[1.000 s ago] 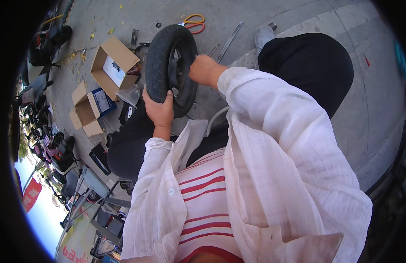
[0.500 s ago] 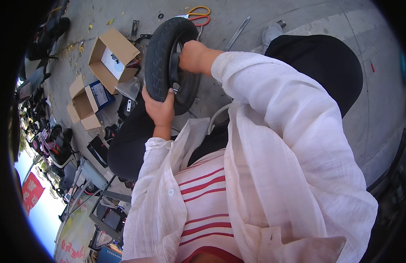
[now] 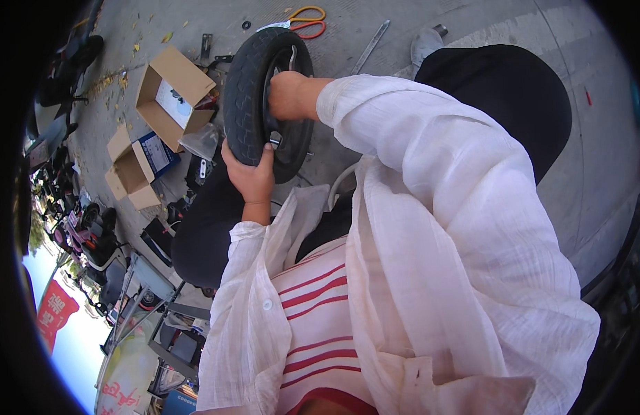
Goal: The person uses tire levers to pry a tire off a small wheel rim. They repeatedly insert the levers between the tire bead and rim, lever the bead over the rim edge, and rotate the wheel to continue the removal process.
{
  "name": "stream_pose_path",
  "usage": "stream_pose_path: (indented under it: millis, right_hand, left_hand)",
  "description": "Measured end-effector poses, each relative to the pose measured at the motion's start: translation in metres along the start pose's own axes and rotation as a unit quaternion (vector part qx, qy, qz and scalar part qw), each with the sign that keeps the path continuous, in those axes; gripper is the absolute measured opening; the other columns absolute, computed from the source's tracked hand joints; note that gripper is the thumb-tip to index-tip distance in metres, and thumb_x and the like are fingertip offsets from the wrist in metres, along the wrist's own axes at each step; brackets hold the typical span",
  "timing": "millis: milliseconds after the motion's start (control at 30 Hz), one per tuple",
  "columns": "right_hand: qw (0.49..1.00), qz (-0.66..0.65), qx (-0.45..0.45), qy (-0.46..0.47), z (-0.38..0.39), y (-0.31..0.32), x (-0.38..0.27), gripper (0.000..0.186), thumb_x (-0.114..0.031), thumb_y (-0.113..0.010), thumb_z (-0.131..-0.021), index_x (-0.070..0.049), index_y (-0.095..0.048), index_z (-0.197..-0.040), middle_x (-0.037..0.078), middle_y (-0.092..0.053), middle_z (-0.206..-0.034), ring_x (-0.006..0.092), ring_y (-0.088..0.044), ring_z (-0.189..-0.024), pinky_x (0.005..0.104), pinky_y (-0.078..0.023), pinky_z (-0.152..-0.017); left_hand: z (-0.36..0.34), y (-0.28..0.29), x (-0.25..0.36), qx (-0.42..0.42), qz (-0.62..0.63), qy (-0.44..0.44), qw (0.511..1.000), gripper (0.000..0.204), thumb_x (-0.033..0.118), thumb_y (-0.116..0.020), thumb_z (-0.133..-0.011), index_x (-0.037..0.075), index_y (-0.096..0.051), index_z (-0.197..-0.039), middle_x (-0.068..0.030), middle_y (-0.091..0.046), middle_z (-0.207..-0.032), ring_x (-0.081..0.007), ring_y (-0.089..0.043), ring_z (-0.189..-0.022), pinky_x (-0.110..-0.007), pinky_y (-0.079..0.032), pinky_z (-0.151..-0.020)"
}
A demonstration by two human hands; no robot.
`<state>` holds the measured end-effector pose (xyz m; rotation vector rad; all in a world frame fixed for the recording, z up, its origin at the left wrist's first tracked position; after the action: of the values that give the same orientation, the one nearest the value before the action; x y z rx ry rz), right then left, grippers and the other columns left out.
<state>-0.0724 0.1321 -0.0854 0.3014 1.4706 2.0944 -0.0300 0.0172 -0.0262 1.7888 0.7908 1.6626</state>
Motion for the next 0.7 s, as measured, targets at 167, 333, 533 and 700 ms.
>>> stream_pose_path:
  millis: [167, 333, 533, 700]
  right_hand:
    - [0.999, -0.008, 0.039, 0.018, -0.0034, 0.0066, 0.0004, 0.022, -0.023, -0.071, -0.078, -0.014, -0.076, -0.097, 0.004, -0.073, -0.102, 0.0238, -0.069, -0.098, 0.0375, -0.054, -0.082]
    - [0.995, -0.004, 0.091, 0.032, -0.0057, 0.0025, 0.0037, 0.018, -0.020, -0.068, -0.078, -0.013, -0.076, -0.092, 0.005, -0.073, -0.098, 0.0249, -0.070, -0.095, 0.0376, -0.055, -0.080]
    - [0.998, 0.008, 0.056, 0.040, 0.0005, 0.0042, 0.0002, 0.019, -0.018, -0.063, -0.082, -0.013, -0.076, -0.095, 0.005, -0.074, -0.099, 0.0250, -0.070, -0.095, 0.0380, -0.054, -0.081]
    - [0.998, 0.017, 0.031, 0.052, 0.0018, 0.0024, -0.0035, 0.019, -0.017, -0.060, -0.084, -0.013, -0.076, -0.094, 0.005, -0.074, -0.097, 0.0252, -0.070, -0.093, 0.0380, -0.055, -0.078]
  left_hand:
    - [0.0007, -0.0011, -0.0030, -0.001, -0.004, 0.012, 1.000, 0.078, 0.022, -0.081, -0.068, -0.004, -0.045, -0.132, -0.0236, -0.060, -0.116, -0.0377, -0.061, -0.107, -0.040, -0.046, -0.093]
    - [0.0013, -0.0029, -0.0059, -0.002, 0.006, 0.015, 1.000, 0.078, 0.022, -0.081, -0.068, -0.004, -0.045, -0.132, -0.0238, -0.060, -0.117, -0.0375, -0.060, -0.108, -0.040, -0.046, -0.094]
    - [0.0040, -0.0026, -0.0038, -0.001, 0.004, 0.012, 1.000, 0.077, 0.021, -0.081, -0.068, -0.005, -0.045, -0.131, -0.0238, -0.059, -0.118, -0.0373, -0.060, -0.108, -0.040, -0.045, -0.094]
    - [0.0029, -0.0019, -0.0031, 0.000, 0.011, 0.013, 1.000, 0.077, 0.021, -0.080, -0.068, -0.005, -0.045, -0.131, -0.0235, -0.059, -0.117, -0.0369, -0.060, -0.108, -0.040, -0.045, -0.094]
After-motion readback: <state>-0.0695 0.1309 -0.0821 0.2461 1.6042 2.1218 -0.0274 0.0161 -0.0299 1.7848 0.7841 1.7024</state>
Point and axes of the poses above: each hand's wrist, its own z-axis away from the middle knuckle, its own y-axis out of the back of the hand, x = y × z, the point moved 9 cm from there along -z, towards the middle knuckle
